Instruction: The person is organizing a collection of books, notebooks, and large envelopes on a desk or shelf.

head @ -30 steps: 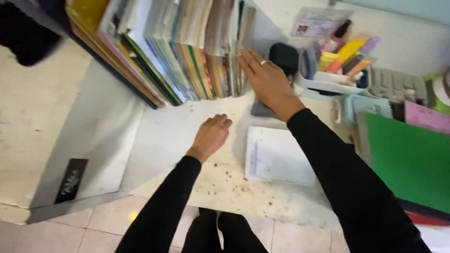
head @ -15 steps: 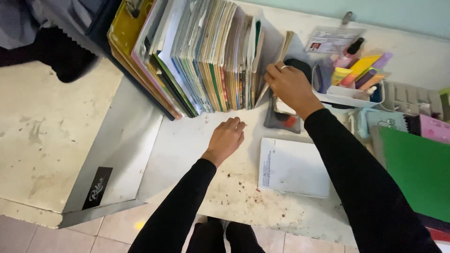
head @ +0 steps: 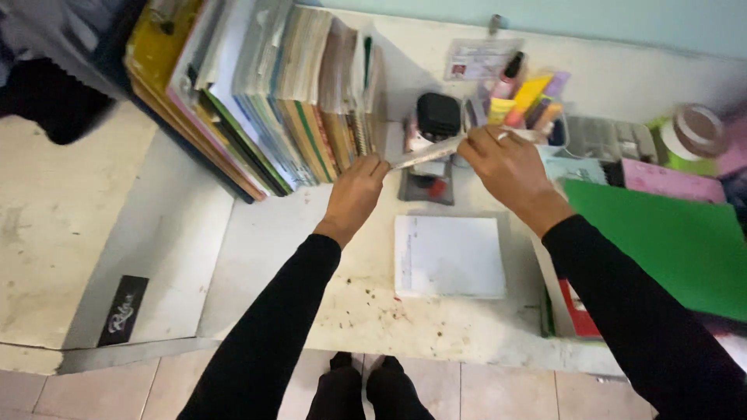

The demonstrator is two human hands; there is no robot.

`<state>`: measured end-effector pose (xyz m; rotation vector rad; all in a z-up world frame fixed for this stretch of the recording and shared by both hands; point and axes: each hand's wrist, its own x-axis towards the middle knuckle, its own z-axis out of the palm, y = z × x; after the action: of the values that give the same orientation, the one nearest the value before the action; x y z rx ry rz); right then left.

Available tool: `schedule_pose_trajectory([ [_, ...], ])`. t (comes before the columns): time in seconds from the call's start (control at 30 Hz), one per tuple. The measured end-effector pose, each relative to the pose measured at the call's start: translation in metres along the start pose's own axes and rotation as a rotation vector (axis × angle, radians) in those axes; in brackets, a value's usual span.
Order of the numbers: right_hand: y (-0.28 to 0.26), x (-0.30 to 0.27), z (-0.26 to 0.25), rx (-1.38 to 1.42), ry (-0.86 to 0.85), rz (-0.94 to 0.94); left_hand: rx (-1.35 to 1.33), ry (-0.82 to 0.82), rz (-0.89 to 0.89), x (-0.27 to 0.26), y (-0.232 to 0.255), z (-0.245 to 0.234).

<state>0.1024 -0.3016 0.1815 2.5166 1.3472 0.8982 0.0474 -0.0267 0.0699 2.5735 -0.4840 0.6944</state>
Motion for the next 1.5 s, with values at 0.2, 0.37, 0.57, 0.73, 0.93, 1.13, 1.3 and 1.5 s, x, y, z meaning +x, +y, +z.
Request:
schedule_pose_trajectory([
  [0.2,-0.034,-0.102,-0.02,-0.08,-0.328,0.121,0.052,-0.004,0.459,-0.037,0.043,0.037],
  [0.37,-0.081,-0.187,0.008,0.019,-0.46,0.116,-0.057,-0.377,0.442,-0.09,0.096,0.054],
  [0.57,-0.113,-0.22,0.022,0.104,-0.514,0.206,-0.052,-0.473,0.434,-0.124,0.113,0.08],
  [0.73,-0.124,-0.235,0.041,0.127,-0.584,0.204,-0.031,-0.575,0.368,-0.134,0.115,0.085],
  [0.93,-0.111,-0.208,0.061,0.174,-0.824,0.28,-0.082,-0.388,0.416,-0.136,0.097,0.087],
  [1.13,-0.082,-0.149,0.118,0.099,-0.385,0.222,0.014,-0.434,0.326,-0.105,0.089,0.066],
  [1.3,-0.084,-0.137,0.185,0.199,-0.617,0.359,0.021,-0.39,0.237,-0.09,0.075,0.066],
  [1.5,-0.096,-0.15,0.188,0.183,-0.692,0.391,-0.029,-0.392,0.195,-0.093,0.054,0.073],
])
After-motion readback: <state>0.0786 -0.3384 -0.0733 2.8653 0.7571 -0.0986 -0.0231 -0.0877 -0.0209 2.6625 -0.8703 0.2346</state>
